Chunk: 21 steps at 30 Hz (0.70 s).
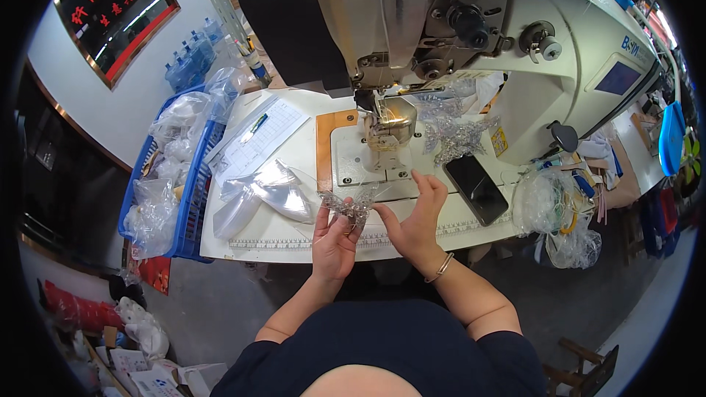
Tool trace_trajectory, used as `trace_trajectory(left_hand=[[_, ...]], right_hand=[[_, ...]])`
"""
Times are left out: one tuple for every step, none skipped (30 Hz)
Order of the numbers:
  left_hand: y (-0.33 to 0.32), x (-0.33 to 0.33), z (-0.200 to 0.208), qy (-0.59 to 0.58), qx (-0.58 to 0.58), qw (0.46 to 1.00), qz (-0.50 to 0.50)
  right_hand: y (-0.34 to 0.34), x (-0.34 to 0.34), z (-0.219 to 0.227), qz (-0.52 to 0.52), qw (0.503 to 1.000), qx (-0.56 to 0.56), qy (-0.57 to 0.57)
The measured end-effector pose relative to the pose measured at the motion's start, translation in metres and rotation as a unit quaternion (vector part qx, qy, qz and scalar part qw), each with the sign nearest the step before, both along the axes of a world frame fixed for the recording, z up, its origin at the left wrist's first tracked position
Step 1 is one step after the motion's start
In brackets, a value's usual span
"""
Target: The person opens a plastic bag containing silver sequined decorations and uses scissors to cut the bag open. They then remove the decorations, arrange them on the sewing machine bed, and begin sewing them together using the industrial sewing machine.
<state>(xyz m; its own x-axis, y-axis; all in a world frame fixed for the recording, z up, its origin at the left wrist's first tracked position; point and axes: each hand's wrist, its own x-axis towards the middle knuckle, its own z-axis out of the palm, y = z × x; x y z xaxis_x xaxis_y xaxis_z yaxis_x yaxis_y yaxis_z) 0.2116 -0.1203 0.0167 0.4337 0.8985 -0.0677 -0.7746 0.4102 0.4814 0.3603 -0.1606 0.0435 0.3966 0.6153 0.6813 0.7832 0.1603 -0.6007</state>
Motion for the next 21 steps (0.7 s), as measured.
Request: trace_trajectory(left_hand=[[0.001, -0.001, 0.001, -0.001, -0.011, 1.000, -0.007], [0.003, -0.002, 0.003, -0.002, -0.022, 1.000, -0.013], [0.003, -0.003, 0.003, -0.003, -0.034, 0.999, -0.021], [0.003, -0.004, 0.002, 0.010, -0.039, 0.999, -0.024], [0.003, -0.004, 0.003, 0.016, -0.042, 0.999, -0.024], [0.003, -0.005, 0.005, 0.021, -0.045, 0.998, -0.024], [0.002, -0.005, 0.006, 0.026, -0.047, 0.998, -0.024], [0.001, -0.005, 0.006, 0.030, -0.046, 0.998, -0.027], [0.001, -0.005, 0.005, 0.032, -0.045, 0.998, -0.029], [0.001, -0.006, 0.005, 0.035, -0.044, 0.998, -0.031], [0.001, -0.006, 0.005, 0.046, -0.038, 0.998, -0.031], [0.001, -0.007, 0.006, 0.057, -0.032, 0.997, -0.030], [0.001, -0.007, 0.006, 0.067, -0.025, 0.997, -0.029], [0.001, -0.007, 0.005, 0.063, -0.017, 0.997, -0.029], [0.001, -0.007, 0.003, 0.059, -0.008, 0.998, -0.029], [0.002, -0.007, 0.002, 0.054, 0.002, 0.998, -0.030], [0.002, -0.008, 0.001, 0.053, 0.002, 0.998, -0.030], [0.001, -0.008, 0.001, 0.052, 0.002, 0.998, -0.030], [0.001, -0.008, 0.000, 0.051, 0.003, 0.998, -0.030], [0.002, -0.009, -0.002, 0.044, 0.010, 0.998, -0.038], [0.003, -0.009, -0.007, 0.038, 0.015, 0.998, -0.046]], right_hand=[[-0.003, -0.002, 0.003, -0.016, 0.999, 0.010, -0.038], [-0.005, -0.003, 0.007, -0.002, 0.999, 0.018, -0.044], [-0.006, -0.003, 0.009, 0.000, 0.999, 0.008, -0.052], [-0.005, -0.002, 0.010, 0.003, 0.998, -0.003, -0.060], [-0.004, -0.001, 0.011, 0.006, 0.998, -0.013, -0.067], [-0.003, -0.001, 0.017, -0.002, 0.998, -0.005, -0.066], [0.000, 0.001, 0.015, 0.031, 0.999, -0.040, -0.009], [0.004, 0.003, 0.010, 0.064, 0.994, -0.076, 0.047], [0.008, 0.004, 0.005, 0.097, 0.984, -0.110, 0.103], [0.009, 0.004, 0.003, 0.130, 0.968, -0.143, 0.159], [0.008, 0.003, 0.003, 0.134, 0.968, -0.144, 0.158], [0.008, 0.003, 0.004, 0.138, 0.967, -0.144, 0.156], [0.008, 0.002, 0.005, 0.142, 0.967, -0.144, 0.154], [0.009, 0.002, 0.004, 0.175, 0.937, -0.159, 0.258], [0.010, 0.003, 0.003, 0.205, 0.895, -0.171, 0.356], [0.011, 0.004, 0.002, 0.234, 0.842, -0.181, 0.451], [0.010, 0.005, 0.001, 0.250, 0.822, -0.185, 0.477], [0.010, 0.006, 0.000, 0.267, 0.800, -0.188, 0.503], [0.010, 0.007, 0.000, 0.283, 0.778, -0.192, 0.527], [0.010, 0.007, -0.001, 0.281, 0.791, -0.186, 0.511], [0.010, 0.007, -0.003, 0.277, 0.803, -0.182, 0.496]])
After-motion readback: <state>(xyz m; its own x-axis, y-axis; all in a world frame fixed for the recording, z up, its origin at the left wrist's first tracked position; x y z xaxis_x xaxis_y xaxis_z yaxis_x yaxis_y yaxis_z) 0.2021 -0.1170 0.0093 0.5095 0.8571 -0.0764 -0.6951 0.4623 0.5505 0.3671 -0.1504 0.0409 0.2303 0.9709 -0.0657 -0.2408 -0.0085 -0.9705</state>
